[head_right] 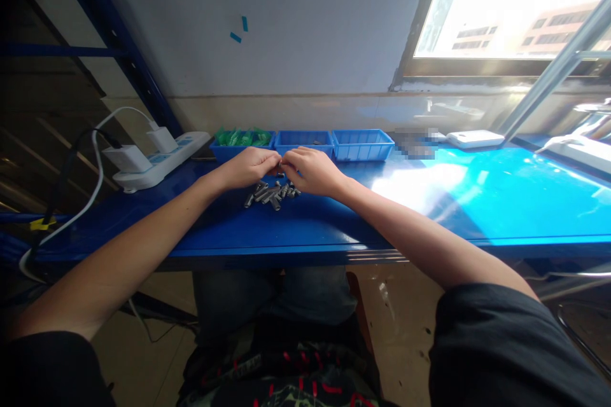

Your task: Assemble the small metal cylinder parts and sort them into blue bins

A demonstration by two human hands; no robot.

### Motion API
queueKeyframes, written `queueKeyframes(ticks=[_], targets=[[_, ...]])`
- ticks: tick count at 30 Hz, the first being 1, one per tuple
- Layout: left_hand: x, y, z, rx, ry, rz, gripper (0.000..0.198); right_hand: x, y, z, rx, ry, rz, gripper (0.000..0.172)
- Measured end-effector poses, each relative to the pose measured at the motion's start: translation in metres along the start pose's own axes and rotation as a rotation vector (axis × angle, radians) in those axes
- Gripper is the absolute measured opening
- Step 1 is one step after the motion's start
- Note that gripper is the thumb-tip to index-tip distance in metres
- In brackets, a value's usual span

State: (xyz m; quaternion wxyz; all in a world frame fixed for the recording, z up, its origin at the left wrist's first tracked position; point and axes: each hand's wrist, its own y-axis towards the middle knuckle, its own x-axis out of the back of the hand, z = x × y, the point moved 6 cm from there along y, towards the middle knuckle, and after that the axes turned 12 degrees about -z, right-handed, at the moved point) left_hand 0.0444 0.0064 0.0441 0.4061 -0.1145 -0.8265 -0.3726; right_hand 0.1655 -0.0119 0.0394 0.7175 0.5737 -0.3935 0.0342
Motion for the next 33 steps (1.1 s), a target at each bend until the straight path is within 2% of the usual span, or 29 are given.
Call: queueKeyframes(ticks=[5, 10, 15, 22, 26, 33], targets=[[0.016, -0.001, -0.007, -0.05, 0.043, -0.121, 0.029, 0.005, 0.004, -0.005, -0.083, 0.028, -0.034, 0.023], [0.019, -0.003, -0.013, -0.136, -0.009, -0.14, 0.027, 0.003, 0.004, -0.012, -0.162, 0.103, -0.018, 0.023], [0.02, -0.003, -0.016, -0.135, 0.022, -0.191, 0.025, 0.004, 0.004, -0.011, -0.168, 0.1, -0.018, 0.022], [0.017, -0.003, -0.012, -0.073, 0.039, -0.206, 0.021, 0.005, 0.002, -0.007, -0.148, 0.013, -0.004, 0.016], [0.017, -0.002, -0.009, -0.045, 0.039, -0.225, 0.024, 0.008, 0.002, -0.004, -0.103, -0.049, -0.027, 0.02], [0.011, -0.002, -0.007, -0.009, 0.045, -0.141, 0.031, 0.011, 0.003, -0.002, -0.07, -0.095, -0.092, 0.014]])
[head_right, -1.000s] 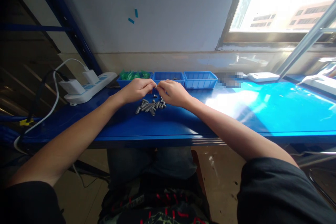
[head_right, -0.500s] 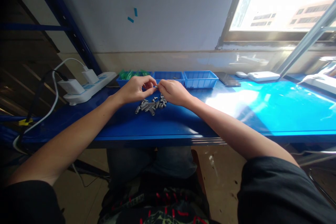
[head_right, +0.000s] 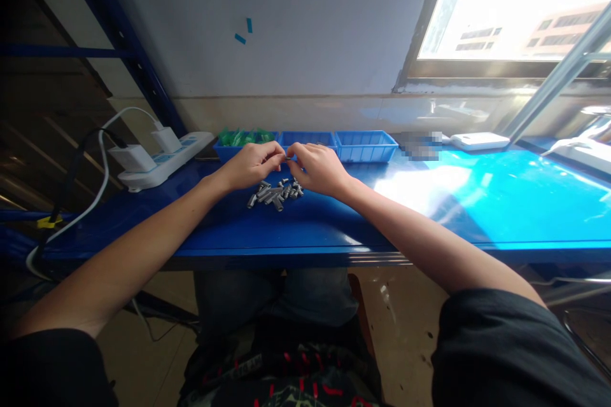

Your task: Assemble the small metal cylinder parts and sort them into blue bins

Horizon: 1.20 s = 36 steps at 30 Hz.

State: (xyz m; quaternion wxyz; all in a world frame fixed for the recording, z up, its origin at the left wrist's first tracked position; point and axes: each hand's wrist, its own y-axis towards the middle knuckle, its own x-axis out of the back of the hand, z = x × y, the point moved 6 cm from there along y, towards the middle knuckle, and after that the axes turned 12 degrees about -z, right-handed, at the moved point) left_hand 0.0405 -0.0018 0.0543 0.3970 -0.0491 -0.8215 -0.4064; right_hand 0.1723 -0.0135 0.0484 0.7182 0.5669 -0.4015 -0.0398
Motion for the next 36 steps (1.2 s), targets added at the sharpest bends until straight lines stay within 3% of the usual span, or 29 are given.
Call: queueKeyframes(ticks=[11, 18, 27, 36], targets=[[0.005, -0.001, -0.008, -0.083, -0.033, -0.092, 0.026, -0.004, 0.0, -0.005, -0.088, -0.008, 0.017, 0.02], [0.005, 0.002, -0.001, -0.028, -0.034, -0.134, 0.029, -0.001, -0.001, -0.006, -0.093, 0.04, -0.006, 0.019], [-0.001, 0.0, 0.001, 0.023, -0.067, -0.035, 0.035, 0.002, 0.0, 0.002, 0.005, 0.006, -0.018, 0.017], [0.004, 0.0, -0.006, -0.09, -0.043, -0.099, 0.026, -0.001, 0.002, -0.001, -0.018, 0.037, -0.006, 0.028]])
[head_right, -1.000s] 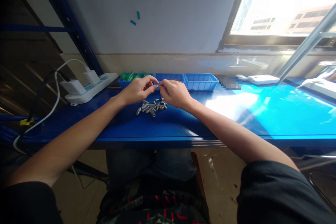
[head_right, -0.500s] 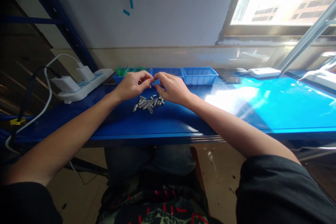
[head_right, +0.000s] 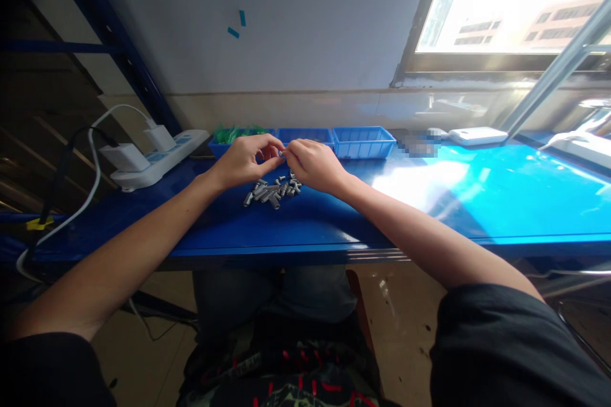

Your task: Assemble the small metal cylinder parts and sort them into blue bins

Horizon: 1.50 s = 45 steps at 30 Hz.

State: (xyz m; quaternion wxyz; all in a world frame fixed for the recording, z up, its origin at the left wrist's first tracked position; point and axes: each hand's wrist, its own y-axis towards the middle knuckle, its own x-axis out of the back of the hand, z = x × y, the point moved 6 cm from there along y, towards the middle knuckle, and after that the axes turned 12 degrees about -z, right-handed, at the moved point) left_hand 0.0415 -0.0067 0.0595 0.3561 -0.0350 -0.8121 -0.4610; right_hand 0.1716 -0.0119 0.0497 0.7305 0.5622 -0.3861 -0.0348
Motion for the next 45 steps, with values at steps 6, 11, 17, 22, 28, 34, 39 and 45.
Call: queueKeyframes(ticks=[6, 11, 17, 22, 28, 34, 39, 45], targets=[[0.003, 0.002, -0.001, -0.01, 0.045, -0.028, 0.029, 0.002, -0.001, -0.003, -0.02, 0.021, -0.014, 0.02], [0.003, 0.003, 0.0, -0.009, 0.021, -0.038, 0.036, 0.005, -0.001, 0.003, 0.032, -0.013, -0.03, 0.021], [0.0, 0.002, 0.005, 0.046, 0.073, -0.006, 0.039, 0.014, 0.005, 0.004, 0.068, -0.074, -0.071, 0.018], [-0.008, -0.001, 0.018, 0.15, 0.195, 0.13, 0.036, 0.045, 0.014, -0.038, -0.074, -0.16, -0.246, 0.022], [-0.012, -0.006, 0.028, 0.226, 0.348, 0.271, 0.031, 0.064, -0.001, -0.126, -0.484, -0.431, -0.229, 0.031], [-0.015, -0.008, 0.03, 0.255, 0.391, 0.338, 0.039, 0.033, 0.0, -0.097, -0.375, -0.327, -0.039, 0.033], [-0.025, -0.01, 0.04, 0.27, 0.388, 0.348, 0.029, 0.001, 0.004, -0.029, -0.166, -0.176, 0.168, 0.033], [-0.027, -0.011, 0.05, 0.265, 0.333, 0.369, 0.03, -0.019, -0.008, -0.012, -0.102, -0.109, 0.289, 0.031]])
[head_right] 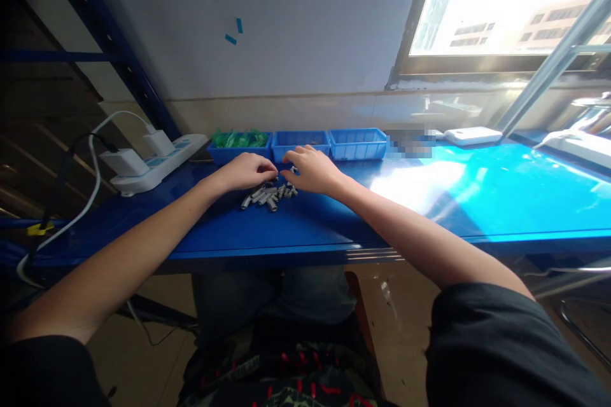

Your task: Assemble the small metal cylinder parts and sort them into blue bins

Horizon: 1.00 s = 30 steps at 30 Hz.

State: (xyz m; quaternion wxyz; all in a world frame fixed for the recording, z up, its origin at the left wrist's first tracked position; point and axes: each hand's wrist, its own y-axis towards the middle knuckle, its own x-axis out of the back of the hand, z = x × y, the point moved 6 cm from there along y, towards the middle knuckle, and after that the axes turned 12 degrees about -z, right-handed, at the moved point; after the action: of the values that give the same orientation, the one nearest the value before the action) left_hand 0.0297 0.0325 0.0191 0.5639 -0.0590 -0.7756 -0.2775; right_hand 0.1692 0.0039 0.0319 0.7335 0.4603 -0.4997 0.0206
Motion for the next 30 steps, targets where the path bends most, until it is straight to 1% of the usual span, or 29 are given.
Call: queueKeyframes(ticks=[6, 8, 12, 15, 18, 23, 30], targets=[[0.004, -0.001, -0.001, 0.036, 0.004, 0.017, 0.027, -0.011, -0.002, -0.008, -0.007, 0.027, 0.032, 0.027], [0.007, -0.001, -0.003, 0.049, -0.045, -0.015, 0.03, -0.01, -0.001, -0.006, 0.003, 0.037, 0.022, 0.027], [0.017, -0.001, -0.011, 0.041, -0.214, -0.125, 0.036, -0.003, 0.0, 0.0, 0.023, 0.046, -0.035, 0.023], [0.021, -0.001, -0.016, 0.03, -0.303, -0.157, 0.039, 0.004, 0.001, 0.004, 0.036, 0.029, -0.09, 0.019], [0.019, -0.002, -0.019, 0.021, -0.33, -0.146, 0.042, 0.008, 0.001, 0.006, 0.037, 0.009, -0.116, 0.017], [0.013, -0.001, -0.019, 0.005, -0.319, -0.11, 0.044, 0.006, 0.0, 0.008, 0.035, -0.033, -0.113, 0.019], [0.019, -0.004, -0.022, -0.042, -0.318, -0.111, 0.034, 0.009, 0.001, 0.009, 0.005, -0.067, -0.124, 0.02]])
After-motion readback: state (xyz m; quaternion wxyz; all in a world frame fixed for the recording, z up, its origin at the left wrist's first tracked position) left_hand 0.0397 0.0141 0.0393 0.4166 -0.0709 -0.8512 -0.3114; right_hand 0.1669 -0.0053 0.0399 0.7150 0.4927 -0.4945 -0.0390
